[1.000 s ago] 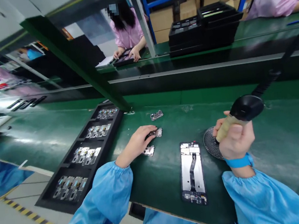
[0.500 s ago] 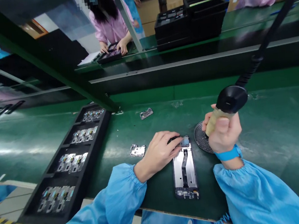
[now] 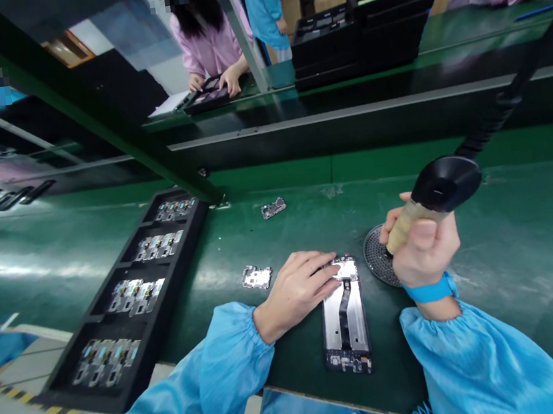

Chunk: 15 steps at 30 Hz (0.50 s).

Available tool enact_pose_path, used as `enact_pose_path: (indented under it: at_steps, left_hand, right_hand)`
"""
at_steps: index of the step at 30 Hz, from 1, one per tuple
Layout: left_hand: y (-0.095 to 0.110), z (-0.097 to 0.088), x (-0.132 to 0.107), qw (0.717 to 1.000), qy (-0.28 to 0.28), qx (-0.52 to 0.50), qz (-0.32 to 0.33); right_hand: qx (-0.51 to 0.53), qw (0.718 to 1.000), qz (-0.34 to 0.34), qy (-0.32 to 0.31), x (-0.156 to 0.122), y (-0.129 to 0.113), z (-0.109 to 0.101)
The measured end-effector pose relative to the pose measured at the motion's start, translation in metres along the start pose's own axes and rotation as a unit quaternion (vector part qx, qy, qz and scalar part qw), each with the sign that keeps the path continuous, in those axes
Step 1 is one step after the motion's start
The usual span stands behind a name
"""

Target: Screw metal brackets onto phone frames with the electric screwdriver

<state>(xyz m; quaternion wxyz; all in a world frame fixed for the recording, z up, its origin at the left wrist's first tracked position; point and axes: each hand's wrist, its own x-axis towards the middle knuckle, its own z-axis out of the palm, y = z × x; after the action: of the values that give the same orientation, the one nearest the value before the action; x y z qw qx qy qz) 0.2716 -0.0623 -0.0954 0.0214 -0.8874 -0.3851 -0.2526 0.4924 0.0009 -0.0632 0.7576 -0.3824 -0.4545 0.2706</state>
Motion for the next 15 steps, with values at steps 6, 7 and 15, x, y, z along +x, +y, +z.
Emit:
enact_pose_path:
  at_steps: [6, 7, 15]
  left_hand:
    - [0.0001, 0.0009, -0.0004, 1.000, -0.019, -0.001, -0.012]
    - [0.0008, 0.0006, -0.0004, 1.000, -0.021, -0.001, -0.015]
    - [0.0006, -0.0056, -0.0005, 0.996, -0.075, -0.035, -0.033]
  right_hand:
    - [-0.007, 1.000, -0.022, 0.002, 0.0001, -0.0001, 0.0010]
    - [-0.007, 1.000, -0.023, 0.002, -0.0001, 0.0000, 0.0008]
    - [-0.009, 1.000, -0.013, -0.014, 0.0006, 0.0003, -0.0028]
